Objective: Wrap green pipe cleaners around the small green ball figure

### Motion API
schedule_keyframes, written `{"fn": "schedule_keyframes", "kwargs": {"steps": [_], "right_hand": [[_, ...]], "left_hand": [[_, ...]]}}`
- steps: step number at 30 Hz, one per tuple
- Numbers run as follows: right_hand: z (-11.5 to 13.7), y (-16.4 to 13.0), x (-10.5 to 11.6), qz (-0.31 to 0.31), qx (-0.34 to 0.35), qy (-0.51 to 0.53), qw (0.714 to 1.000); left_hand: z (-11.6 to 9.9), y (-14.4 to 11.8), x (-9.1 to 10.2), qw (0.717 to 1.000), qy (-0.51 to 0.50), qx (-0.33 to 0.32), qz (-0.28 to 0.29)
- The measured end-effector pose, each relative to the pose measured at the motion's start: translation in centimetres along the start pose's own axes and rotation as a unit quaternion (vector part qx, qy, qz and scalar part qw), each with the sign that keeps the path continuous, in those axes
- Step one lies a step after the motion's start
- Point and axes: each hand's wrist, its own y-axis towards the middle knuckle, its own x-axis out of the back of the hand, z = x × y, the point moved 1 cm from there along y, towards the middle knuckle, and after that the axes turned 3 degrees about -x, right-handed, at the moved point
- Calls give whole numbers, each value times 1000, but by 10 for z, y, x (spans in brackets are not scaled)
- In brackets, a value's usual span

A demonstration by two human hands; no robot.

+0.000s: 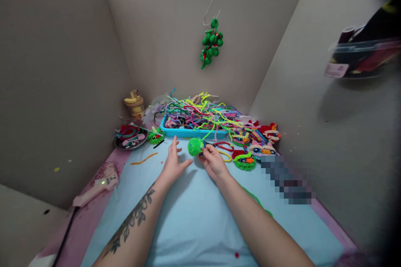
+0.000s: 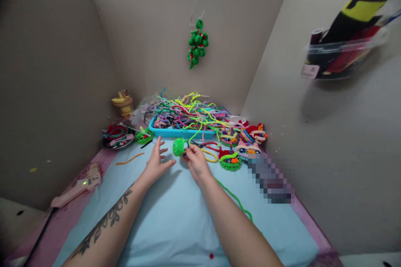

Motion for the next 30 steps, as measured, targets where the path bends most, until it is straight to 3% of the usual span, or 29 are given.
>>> {"fn": "schedule_keyframes", "kwargs": {"steps": [3,6,10,18,21,26,30], "right_hand": [[-1,1,1,16,-18,60,998],[-2,2,3,35,-54,95,993],[-6,1,3,53,-78,88,992],[-9,-5,-4,72,-63,-60,994],[-8,-5,-5,80,-41,-99,991],[-11,0,-3,80,27,-136,987],[-11,3,0,57,67,-204,975]], "left_hand": [[1,2,0,979,-138,148,-13],[-7,1,1,939,-271,210,13],[-13,-1,2,899,-372,230,15],[-4,6,8,850,-486,202,23],[-4,7,10,857,-481,184,30],[-4,7,10,893,-406,193,-12],[-4,7,9,895,-391,214,-10]]}}
